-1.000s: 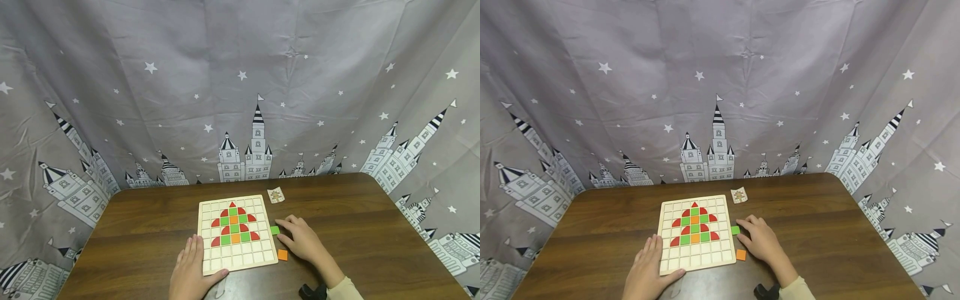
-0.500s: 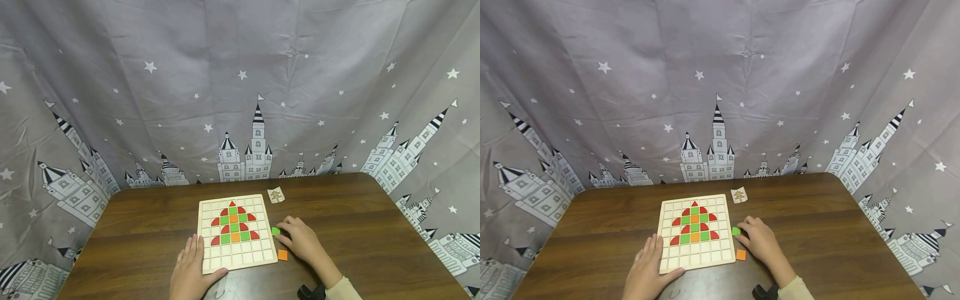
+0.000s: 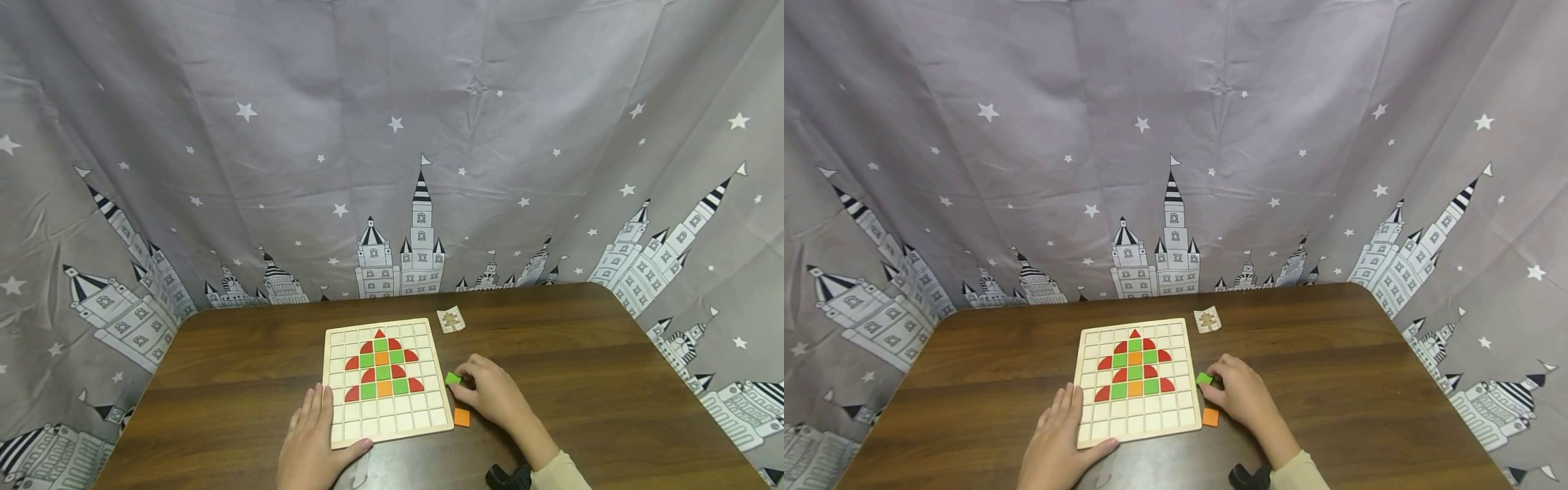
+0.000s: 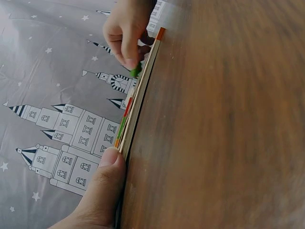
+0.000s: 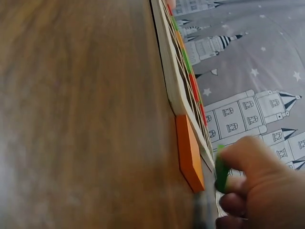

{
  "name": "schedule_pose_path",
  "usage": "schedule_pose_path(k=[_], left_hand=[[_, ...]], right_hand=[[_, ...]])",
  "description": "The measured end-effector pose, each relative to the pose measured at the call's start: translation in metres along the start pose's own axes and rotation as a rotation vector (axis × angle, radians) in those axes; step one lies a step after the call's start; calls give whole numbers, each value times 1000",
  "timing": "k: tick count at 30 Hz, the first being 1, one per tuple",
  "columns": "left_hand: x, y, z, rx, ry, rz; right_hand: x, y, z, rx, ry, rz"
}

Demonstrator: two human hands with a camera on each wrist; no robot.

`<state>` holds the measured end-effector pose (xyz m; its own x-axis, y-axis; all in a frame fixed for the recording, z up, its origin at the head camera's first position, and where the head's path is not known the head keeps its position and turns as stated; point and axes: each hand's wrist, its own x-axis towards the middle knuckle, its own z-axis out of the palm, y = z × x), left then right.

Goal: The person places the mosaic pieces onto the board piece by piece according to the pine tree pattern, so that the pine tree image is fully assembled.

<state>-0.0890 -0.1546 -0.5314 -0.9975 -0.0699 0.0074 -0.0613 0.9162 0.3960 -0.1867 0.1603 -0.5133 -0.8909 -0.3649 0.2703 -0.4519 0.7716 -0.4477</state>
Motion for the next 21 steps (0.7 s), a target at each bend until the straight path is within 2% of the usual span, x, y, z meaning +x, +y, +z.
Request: schedule_pose_path(k=[4, 8, 15, 21], left_hand=[[0, 0, -1, -3, 3, 1], [-1, 1, -2, -1, 8, 9], [-1, 1, -1, 3, -1, 4], [0, 1, 0, 8, -20, -13]], right_hand=[[4, -13, 0, 85, 21, -17], [9, -32, 3, 101, 27, -69], [17, -62, 20, -70, -23, -231], [22, -82, 31, -176, -75, -327]])
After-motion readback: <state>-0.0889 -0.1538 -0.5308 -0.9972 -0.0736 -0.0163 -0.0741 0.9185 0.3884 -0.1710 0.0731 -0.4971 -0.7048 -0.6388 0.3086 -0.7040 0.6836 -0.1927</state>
